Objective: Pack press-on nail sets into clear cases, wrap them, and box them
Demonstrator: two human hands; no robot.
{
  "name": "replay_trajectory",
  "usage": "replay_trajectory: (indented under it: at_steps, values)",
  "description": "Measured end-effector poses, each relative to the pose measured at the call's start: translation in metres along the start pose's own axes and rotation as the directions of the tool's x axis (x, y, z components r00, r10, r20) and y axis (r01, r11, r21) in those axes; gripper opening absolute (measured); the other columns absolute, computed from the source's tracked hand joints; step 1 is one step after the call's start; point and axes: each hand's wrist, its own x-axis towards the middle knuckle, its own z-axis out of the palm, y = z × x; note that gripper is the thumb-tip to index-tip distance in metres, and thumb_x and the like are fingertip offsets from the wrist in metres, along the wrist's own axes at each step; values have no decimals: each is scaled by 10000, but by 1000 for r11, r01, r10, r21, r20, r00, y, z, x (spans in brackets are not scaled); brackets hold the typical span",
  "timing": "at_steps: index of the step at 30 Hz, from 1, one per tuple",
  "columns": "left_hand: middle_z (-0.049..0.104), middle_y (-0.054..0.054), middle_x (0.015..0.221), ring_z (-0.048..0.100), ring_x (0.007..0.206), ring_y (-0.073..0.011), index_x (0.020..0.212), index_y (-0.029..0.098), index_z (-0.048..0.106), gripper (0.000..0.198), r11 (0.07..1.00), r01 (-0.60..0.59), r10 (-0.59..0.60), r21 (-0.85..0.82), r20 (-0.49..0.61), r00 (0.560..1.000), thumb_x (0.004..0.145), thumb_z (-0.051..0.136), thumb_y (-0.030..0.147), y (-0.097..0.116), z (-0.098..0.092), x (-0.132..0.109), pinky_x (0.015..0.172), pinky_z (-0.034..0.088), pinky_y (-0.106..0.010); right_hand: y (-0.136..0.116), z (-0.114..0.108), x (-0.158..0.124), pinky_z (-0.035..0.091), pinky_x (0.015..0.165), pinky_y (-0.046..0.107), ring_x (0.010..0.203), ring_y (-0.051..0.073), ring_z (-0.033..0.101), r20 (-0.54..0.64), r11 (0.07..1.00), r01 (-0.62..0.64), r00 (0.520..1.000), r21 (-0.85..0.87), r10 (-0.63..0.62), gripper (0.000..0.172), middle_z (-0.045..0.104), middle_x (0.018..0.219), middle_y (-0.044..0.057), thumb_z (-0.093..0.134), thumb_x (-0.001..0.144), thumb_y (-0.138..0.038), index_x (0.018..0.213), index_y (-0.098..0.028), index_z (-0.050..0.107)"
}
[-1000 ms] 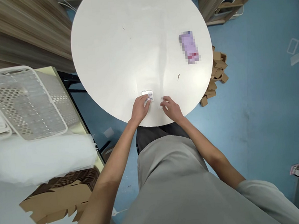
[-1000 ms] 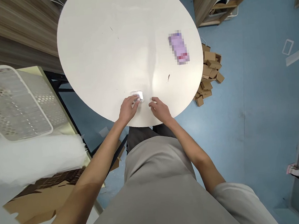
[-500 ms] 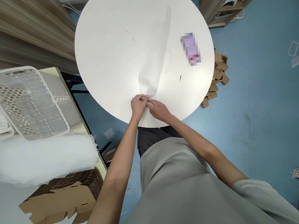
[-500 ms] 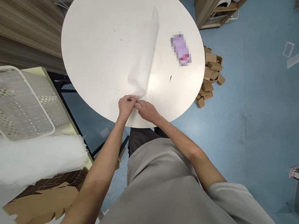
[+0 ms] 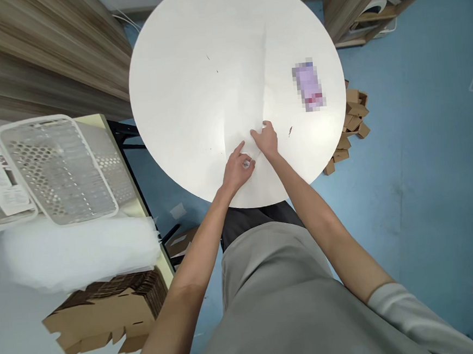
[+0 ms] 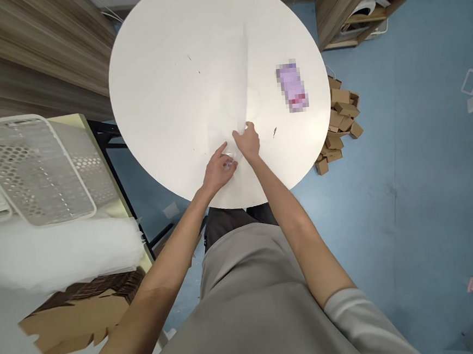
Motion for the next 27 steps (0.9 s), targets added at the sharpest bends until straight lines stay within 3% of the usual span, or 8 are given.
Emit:
replay_trajectory:
  at_steps: [2,6,11,17,21,27]
  values:
    - [373,-86,1838,750,1197,-319,897,220,706,124,999,21,-23,30,76,997,1002,657,264,3,-2,5,1091,606,-529,-4,1,14,646,942,590,982,345,747,2,998,-7,1000,-62,7,340,726,978,107,539,1110,-551,1192,-243,658]
    - [381,-48,1833,777,1012,-296,788,226,653,184,996,48,-60,77,171,983,968,662,264,3,-6,16,1008,627,-550,-5,-4,29,642,915,618,945,351,727,-28,992,84,996,-90,-87,407,653,889,98,420,1150,-572,958,-272,616]
    - [397,-31,1827,756,1077,-340,811,226,681,123,985,49,-80,167,184,980,923,709,270,4,-8,26,940,634,-561,-9,-18,45,629,965,591,1092,372,720,-39,988,114,992,-103,-118,559,661,990,137,340,1147,-701,980,-249,624]
    - [386,-49,1834,714,1192,-383,850,213,735,100,974,-18,-37,227,235,971,904,702,289,9,-6,37,921,639,-564,-39,-43,46,639,918,535,990,320,725,-32,978,204,978,-33,-205,654,666,916,96,251,1137,-778,961,-254,601]
    - [312,-35,1865,742,1107,-362,841,210,727,121,975,12,-65,220,234,970,907,697,307,12,-5,40,892,639,-560,-50,-55,51,650,918,562,1048,350,736,-38,963,270,962,2,-270,654,671,922,112,296,1119,-810,982,-248,600]
    - [466,-27,1787,738,997,-291,903,239,752,99,991,90,-108,98,203,973,910,657,269,15,-6,33,952,646,-540,-51,-52,70,628,991,666,1170,384,730,-31,944,328,944,-15,-329,611,672,1013,129,288,1153,-745,1103,-226,607]
